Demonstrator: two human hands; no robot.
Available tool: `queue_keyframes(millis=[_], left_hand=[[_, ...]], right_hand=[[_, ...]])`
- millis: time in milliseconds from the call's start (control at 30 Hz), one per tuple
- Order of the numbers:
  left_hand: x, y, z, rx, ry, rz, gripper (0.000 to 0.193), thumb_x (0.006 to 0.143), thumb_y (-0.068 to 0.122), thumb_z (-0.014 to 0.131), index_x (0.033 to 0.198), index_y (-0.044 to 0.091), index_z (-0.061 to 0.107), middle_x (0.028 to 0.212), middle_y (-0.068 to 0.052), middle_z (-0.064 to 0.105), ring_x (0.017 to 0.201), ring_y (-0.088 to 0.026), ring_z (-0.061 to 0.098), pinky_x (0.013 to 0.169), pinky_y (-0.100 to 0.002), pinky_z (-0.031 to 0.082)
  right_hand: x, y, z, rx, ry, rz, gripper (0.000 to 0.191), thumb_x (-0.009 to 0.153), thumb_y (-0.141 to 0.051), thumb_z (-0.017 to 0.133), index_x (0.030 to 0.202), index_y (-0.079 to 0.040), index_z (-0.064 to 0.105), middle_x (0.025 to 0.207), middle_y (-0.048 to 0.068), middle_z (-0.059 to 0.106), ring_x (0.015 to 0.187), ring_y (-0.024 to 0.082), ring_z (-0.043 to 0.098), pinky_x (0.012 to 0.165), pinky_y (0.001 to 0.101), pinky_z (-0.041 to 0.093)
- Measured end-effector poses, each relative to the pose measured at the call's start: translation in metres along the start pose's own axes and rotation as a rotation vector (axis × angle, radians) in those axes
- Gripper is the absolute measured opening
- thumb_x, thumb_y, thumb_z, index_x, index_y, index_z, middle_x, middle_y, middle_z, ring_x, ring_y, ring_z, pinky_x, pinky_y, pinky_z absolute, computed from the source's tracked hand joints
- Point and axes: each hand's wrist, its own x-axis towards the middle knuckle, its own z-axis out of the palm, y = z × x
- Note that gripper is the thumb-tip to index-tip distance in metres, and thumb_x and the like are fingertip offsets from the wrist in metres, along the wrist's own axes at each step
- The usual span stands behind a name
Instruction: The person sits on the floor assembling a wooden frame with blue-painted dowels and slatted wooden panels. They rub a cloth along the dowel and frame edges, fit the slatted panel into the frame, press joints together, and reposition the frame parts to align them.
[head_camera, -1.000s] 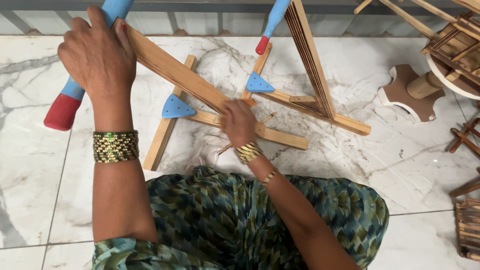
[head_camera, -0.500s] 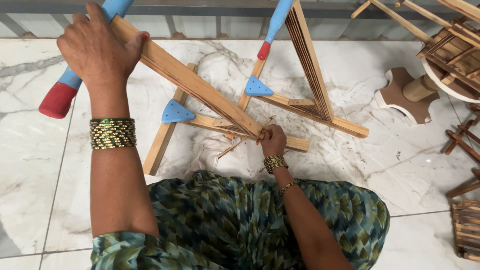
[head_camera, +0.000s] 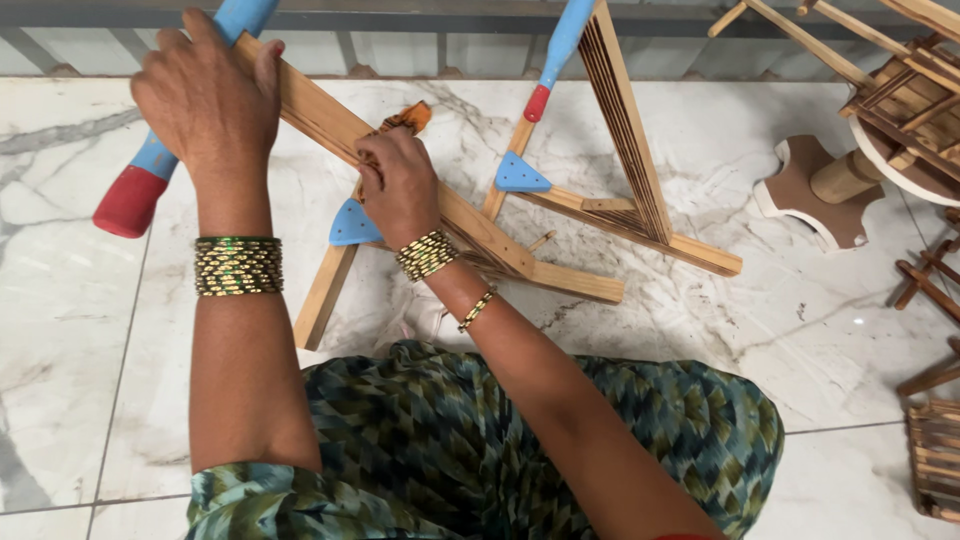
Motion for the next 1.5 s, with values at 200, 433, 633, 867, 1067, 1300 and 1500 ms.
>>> queue_keyframes(millis=[200, 433, 633, 867, 1067, 1300, 1500], left_hand=[[-0.001, -0.006, 0.0, 0.03, 0.038, 0.034, 0.064, 0.1, 0.069, 0.072, 0.106, 0.007, 0.063, 0.079, -0.007, 0.062, 0.068, -0.027, 0.063, 0.063, -0.043, 0.044], [-0.001, -0.015, 0.009, 0.131, 0.237, 0.102, 0.056, 0.093, 0.068, 0.068, 0.083, 0.014, 0.064, 0.078, -0.005, 0.061, 0.067, -0.023, 0.06, 0.06, -0.039, 0.04], [-0.008, -0.018, 0.013, 0.198, 0.293, 0.106, 0.047, 0.09, 0.063, 0.064, 0.077, 0.018, 0.063, 0.073, -0.001, 0.058, 0.066, -0.02, 0.058, 0.059, -0.036, 0.039], [-0.003, -0.009, 0.012, 0.085, 0.211, 0.083, 0.051, 0.093, 0.064, 0.071, 0.082, 0.015, 0.065, 0.074, -0.004, 0.06, 0.064, -0.023, 0.06, 0.06, -0.039, 0.04], [0.0, -0.004, 0.007, 0.108, 0.187, 0.053, 0.059, 0.094, 0.071, 0.071, 0.095, 0.012, 0.062, 0.08, -0.004, 0.061, 0.068, -0.022, 0.062, 0.059, -0.037, 0.041], [0.0, -0.004, 0.007, 0.068, 0.032, 0.028, 0.062, 0.1, 0.07, 0.071, 0.105, 0.009, 0.061, 0.078, -0.005, 0.06, 0.068, -0.025, 0.062, 0.063, -0.042, 0.042], [-0.004, -0.005, 0.009, 0.044, 0.07, 0.038, 0.06, 0.097, 0.066, 0.07, 0.099, 0.007, 0.06, 0.082, -0.006, 0.06, 0.071, -0.025, 0.062, 0.062, -0.04, 0.042]], right_hand=[[-0.068, 0.049, -0.06, -0.101, 0.031, 0.022, 0.019, 0.085, 0.005, 0.069, 0.102, -0.005, 0.07, 0.107, 0.011, 0.07, 0.103, 0.032, 0.068, 0.089, 0.0402, 0.056], [-0.131, 0.13, -0.148, -0.289, -0.203, 0.213, 0.011, 0.082, 0.006, 0.067, 0.087, -0.004, 0.068, 0.094, 0.013, 0.071, 0.089, 0.031, 0.07, 0.078, 0.0408, 0.059], [-0.11, 0.137, -0.2, -0.506, -0.594, 0.493, 0.015, 0.077, -0.006, 0.077, 0.088, -0.01, 0.068, 0.087, 0.011, 0.071, 0.078, 0.031, 0.069, 0.069, 0.0423, 0.057], [-0.104, 0.126, -0.229, -0.734, -0.557, 0.232, 0.017, 0.074, -0.003, 0.076, 0.083, -0.017, 0.073, 0.097, 0.011, 0.069, 0.095, 0.033, 0.065, 0.082, 0.0409, 0.057], [-0.116, 0.115, -0.192, -0.512, -0.587, 0.029, 0.018, 0.073, -0.003, 0.074, 0.089, -0.009, 0.068, 0.099, 0.009, 0.069, 0.096, 0.033, 0.063, 0.083, 0.0428, 0.055], [-0.114, 0.106, -0.176, -0.542, -0.311, 0.213, 0.024, 0.077, 0.003, 0.071, 0.1, -0.004, 0.071, 0.092, 0.016, 0.065, 0.091, 0.037, 0.061, 0.081, 0.0476, 0.052], [-0.098, 0.116, -0.17, -0.69, -0.33, 0.273, 0.012, 0.077, 0.001, 0.072, 0.085, -0.007, 0.073, 0.094, 0.014, 0.065, 0.093, 0.036, 0.062, 0.082, 0.0454, 0.053]])
